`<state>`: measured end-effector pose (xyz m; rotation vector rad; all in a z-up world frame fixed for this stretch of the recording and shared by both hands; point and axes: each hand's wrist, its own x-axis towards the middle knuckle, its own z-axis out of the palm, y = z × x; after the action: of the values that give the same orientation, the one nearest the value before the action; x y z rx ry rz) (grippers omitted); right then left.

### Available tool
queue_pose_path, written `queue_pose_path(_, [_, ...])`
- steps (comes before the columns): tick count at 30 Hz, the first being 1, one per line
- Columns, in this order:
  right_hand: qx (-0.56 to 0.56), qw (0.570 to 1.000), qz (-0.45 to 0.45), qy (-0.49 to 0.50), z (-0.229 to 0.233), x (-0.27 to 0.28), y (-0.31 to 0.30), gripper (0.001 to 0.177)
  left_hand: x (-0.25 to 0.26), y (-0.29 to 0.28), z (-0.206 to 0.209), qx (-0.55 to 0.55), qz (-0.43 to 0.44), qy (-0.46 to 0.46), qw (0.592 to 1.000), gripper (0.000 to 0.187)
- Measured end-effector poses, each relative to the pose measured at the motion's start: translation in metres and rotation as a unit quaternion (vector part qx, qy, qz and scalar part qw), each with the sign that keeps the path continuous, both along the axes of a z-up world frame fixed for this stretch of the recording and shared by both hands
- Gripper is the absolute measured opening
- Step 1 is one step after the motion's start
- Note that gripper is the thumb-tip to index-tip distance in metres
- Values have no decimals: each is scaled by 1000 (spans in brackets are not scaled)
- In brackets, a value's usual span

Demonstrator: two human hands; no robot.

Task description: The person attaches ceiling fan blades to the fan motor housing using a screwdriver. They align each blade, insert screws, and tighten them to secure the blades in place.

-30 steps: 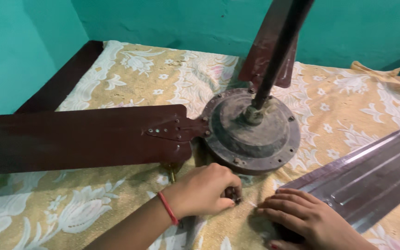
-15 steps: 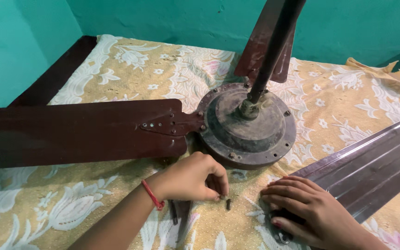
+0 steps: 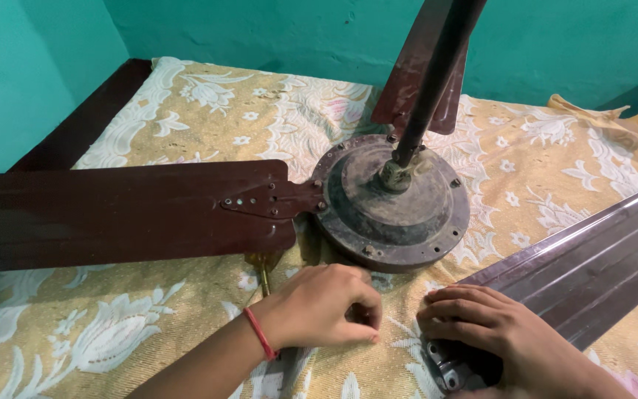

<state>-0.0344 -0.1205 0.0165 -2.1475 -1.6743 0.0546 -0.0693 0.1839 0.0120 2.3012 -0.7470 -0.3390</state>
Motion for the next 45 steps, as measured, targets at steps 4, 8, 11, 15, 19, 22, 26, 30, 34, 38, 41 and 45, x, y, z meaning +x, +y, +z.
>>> queue_pose_path(4, [-16, 999, -17, -22, 0, -8, 2, 61, 0, 1, -2, -58, 6, -44, 997, 16])
queue_pose_path(8, [-12, 995, -28, -93, 3, -12, 1, 60, 0, -3, -4, -66, 13, -97, 993, 17])
queue_pose_path(11, [21, 993, -55, -103, 3, -10, 5, 62, 1, -5, -3, -50, 12, -128, 990, 21])
queue_pose_path(15, [48, 990, -78, -108, 6, -10, 6, 62, -3, -8, -3, -79, 3, -206, 975, 17])
queue_pose_path(19, [33, 987, -99, -120, 3, -11, 12, 63, -6, -15, -8, -110, 11, -249, 962, 12])
queue_pose_path(22, [7, 984, -109, -143, 1, -12, 15, 63, -6, -18, -11, -109, 10, -280, 954, 14])
queue_pose_path(26, [0, 978, -118, -172, -5, -9, 10, 64, -4, -17, -14, -100, 26, -366, 925, 23])
queue_pose_path(30, [-44, 980, -128, -148, -13, 1, -2, 73, -4, -12, -18, -104, 45, -476, 872, 31])
queue_pose_path(34, [-128, 965, -199, -116, -10, 26, -25, 98, 5, -8, -24, -96, 71, -509, 852, 29])
queue_pose_path(38, [-144, 957, -250, -38, 0, 44, -47, 122, 13, 3, -23, -93, 122, -527, 836, 26])
queue_pose_path(41, [-159, 946, -282, 0, 8, 49, -56, 135, 16, 8, -17, -89, 156, -535, 826, 24])
queue_pose_path(45, [-154, 936, -314, 38, 8, 46, -55, 134, 11, 9, -10, -71, 181, -533, 824, 24])
